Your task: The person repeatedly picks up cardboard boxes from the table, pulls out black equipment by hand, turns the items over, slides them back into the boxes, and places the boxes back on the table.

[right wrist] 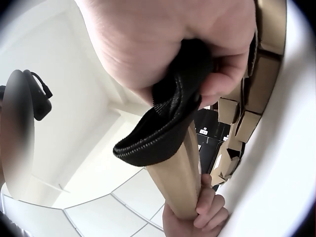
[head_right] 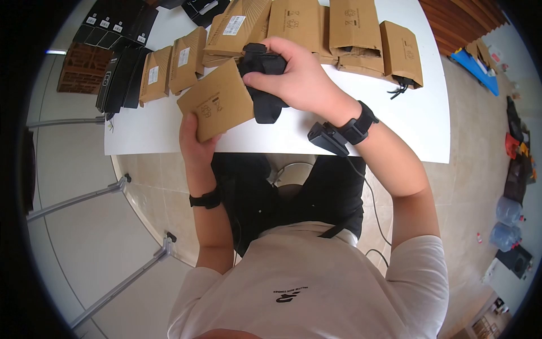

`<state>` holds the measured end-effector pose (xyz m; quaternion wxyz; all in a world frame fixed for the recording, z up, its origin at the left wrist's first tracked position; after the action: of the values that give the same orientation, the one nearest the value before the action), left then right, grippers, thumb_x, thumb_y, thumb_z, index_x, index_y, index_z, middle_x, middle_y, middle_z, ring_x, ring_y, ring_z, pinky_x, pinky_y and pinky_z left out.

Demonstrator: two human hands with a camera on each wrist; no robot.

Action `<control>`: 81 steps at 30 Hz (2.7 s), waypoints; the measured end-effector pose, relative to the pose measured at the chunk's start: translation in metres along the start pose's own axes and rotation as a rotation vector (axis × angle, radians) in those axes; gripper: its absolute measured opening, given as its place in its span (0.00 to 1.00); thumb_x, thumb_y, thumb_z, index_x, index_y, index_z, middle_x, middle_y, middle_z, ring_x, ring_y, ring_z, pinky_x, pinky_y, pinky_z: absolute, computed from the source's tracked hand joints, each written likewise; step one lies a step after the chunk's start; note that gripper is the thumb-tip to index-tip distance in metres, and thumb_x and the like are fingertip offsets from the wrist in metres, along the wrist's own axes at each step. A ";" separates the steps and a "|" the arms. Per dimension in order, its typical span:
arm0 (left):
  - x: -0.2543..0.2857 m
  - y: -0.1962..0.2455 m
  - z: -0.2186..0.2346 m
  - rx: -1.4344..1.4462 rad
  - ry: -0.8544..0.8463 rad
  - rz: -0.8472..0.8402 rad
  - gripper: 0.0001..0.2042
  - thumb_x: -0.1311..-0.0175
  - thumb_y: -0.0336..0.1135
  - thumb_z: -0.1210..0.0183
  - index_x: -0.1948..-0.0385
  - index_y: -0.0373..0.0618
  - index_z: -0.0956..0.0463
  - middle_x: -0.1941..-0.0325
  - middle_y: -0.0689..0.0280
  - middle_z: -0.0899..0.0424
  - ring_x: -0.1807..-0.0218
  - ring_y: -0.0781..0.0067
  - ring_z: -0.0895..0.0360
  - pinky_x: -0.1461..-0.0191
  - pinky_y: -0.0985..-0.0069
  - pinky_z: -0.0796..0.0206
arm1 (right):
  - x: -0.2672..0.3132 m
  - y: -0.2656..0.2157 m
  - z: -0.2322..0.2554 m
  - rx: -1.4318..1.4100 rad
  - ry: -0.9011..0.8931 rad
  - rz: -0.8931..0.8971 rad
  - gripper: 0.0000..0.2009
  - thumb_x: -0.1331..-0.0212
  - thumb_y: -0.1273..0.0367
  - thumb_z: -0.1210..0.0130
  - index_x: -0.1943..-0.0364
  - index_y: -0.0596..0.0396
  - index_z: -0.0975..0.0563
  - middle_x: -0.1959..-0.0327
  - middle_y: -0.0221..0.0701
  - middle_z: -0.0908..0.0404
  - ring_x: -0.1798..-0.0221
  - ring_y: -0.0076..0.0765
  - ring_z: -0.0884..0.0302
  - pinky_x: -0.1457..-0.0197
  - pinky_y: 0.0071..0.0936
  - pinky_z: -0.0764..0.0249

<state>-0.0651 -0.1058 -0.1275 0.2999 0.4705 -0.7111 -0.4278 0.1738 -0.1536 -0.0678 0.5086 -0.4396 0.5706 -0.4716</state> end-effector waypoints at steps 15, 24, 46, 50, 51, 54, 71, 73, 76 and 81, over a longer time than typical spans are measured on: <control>-0.002 0.001 0.004 0.057 0.027 -0.015 0.17 0.27 0.44 0.51 0.47 0.39 0.32 0.65 0.61 0.22 0.76 0.77 0.32 0.76 0.79 0.43 | 0.002 -0.002 -0.001 -0.145 -0.055 -0.098 0.10 0.38 0.74 0.41 0.54 0.59 0.24 0.60 0.28 0.21 0.55 0.17 0.25 0.52 0.17 0.26; 0.001 -0.009 0.021 -0.233 0.004 -0.099 0.20 0.26 0.44 0.51 0.40 0.42 0.35 0.61 0.65 0.22 0.73 0.79 0.29 0.75 0.82 0.41 | -0.001 -0.002 -0.001 0.185 -0.166 0.119 0.09 0.48 0.75 0.34 0.62 0.62 0.18 0.62 0.29 0.23 0.60 0.27 0.24 0.55 0.22 0.28; -0.001 -0.002 0.021 0.123 -0.084 0.053 0.18 0.26 0.36 0.53 0.41 0.33 0.34 0.45 0.55 0.23 0.45 0.63 0.23 0.50 0.72 0.24 | 0.004 -0.009 -0.002 0.209 -0.013 0.264 0.14 0.37 0.70 0.41 0.48 0.52 0.21 0.57 0.35 0.15 0.56 0.32 0.16 0.51 0.25 0.22; 0.001 -0.001 0.008 -0.056 0.092 0.019 0.22 0.25 0.46 0.58 0.42 0.38 0.33 0.52 0.59 0.22 0.56 0.69 0.25 0.63 0.77 0.31 | 0.005 -0.014 -0.001 0.311 -0.088 0.296 0.16 0.36 0.73 0.42 0.45 0.55 0.23 0.58 0.29 0.17 0.56 0.20 0.21 0.51 0.21 0.23; 0.001 0.000 0.005 -0.018 0.140 0.014 0.21 0.27 0.48 0.54 0.44 0.40 0.32 0.59 0.62 0.21 0.68 0.75 0.26 0.73 0.81 0.39 | 0.005 -0.014 0.000 0.361 -0.099 0.268 0.15 0.37 0.73 0.42 0.45 0.55 0.23 0.58 0.29 0.17 0.56 0.20 0.21 0.51 0.20 0.24; -0.001 -0.002 0.007 -0.004 0.053 -0.014 0.21 0.27 0.47 0.53 0.44 0.40 0.32 0.61 0.63 0.21 0.71 0.77 0.26 0.76 0.81 0.39 | 0.005 -0.011 0.001 0.393 -0.108 0.166 0.15 0.37 0.74 0.42 0.47 0.56 0.23 0.60 0.28 0.18 0.58 0.19 0.21 0.52 0.19 0.24; -0.001 -0.005 0.011 -0.191 0.109 -0.147 0.17 0.26 0.43 0.51 0.47 0.39 0.31 0.63 0.62 0.21 0.74 0.78 0.28 0.77 0.80 0.38 | 0.005 -0.017 0.003 0.347 -0.040 0.215 0.12 0.38 0.76 0.42 0.51 0.59 0.20 0.56 0.27 0.22 0.57 0.18 0.24 0.53 0.18 0.27; -0.001 -0.009 0.017 -0.310 0.105 -0.191 0.17 0.26 0.43 0.51 0.47 0.39 0.31 0.63 0.62 0.21 0.74 0.78 0.28 0.77 0.80 0.39 | 0.006 -0.017 0.002 0.226 -0.016 0.168 0.11 0.38 0.76 0.43 0.51 0.59 0.20 0.57 0.26 0.22 0.58 0.17 0.25 0.53 0.18 0.28; 0.000 -0.010 0.022 -0.287 0.060 -0.227 0.17 0.26 0.43 0.50 0.46 0.40 0.32 0.63 0.63 0.21 0.74 0.78 0.28 0.77 0.81 0.39 | 0.004 -0.016 0.004 0.304 -0.069 0.207 0.13 0.37 0.76 0.43 0.49 0.59 0.21 0.59 0.26 0.20 0.59 0.16 0.24 0.54 0.17 0.27; 0.003 -0.001 0.005 -0.017 0.058 -0.154 0.19 0.26 0.45 0.49 0.43 0.42 0.34 0.62 0.65 0.20 0.73 0.80 0.27 0.77 0.82 0.40 | 0.002 -0.008 0.001 0.137 -0.023 0.198 0.10 0.39 0.72 0.41 0.54 0.57 0.19 0.67 0.27 0.17 0.66 0.19 0.23 0.61 0.18 0.27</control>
<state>-0.0701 -0.1071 -0.1312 0.2905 0.5336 -0.6601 -0.4417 0.1749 -0.1567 -0.0605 0.5883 -0.3506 0.5717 -0.4518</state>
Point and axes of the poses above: each hand's wrist, its own x-axis away from the middle knuckle, its own z-axis out of the back of the hand, y = z × x, the point moved 3 cm from there along -x, towards the middle knuckle
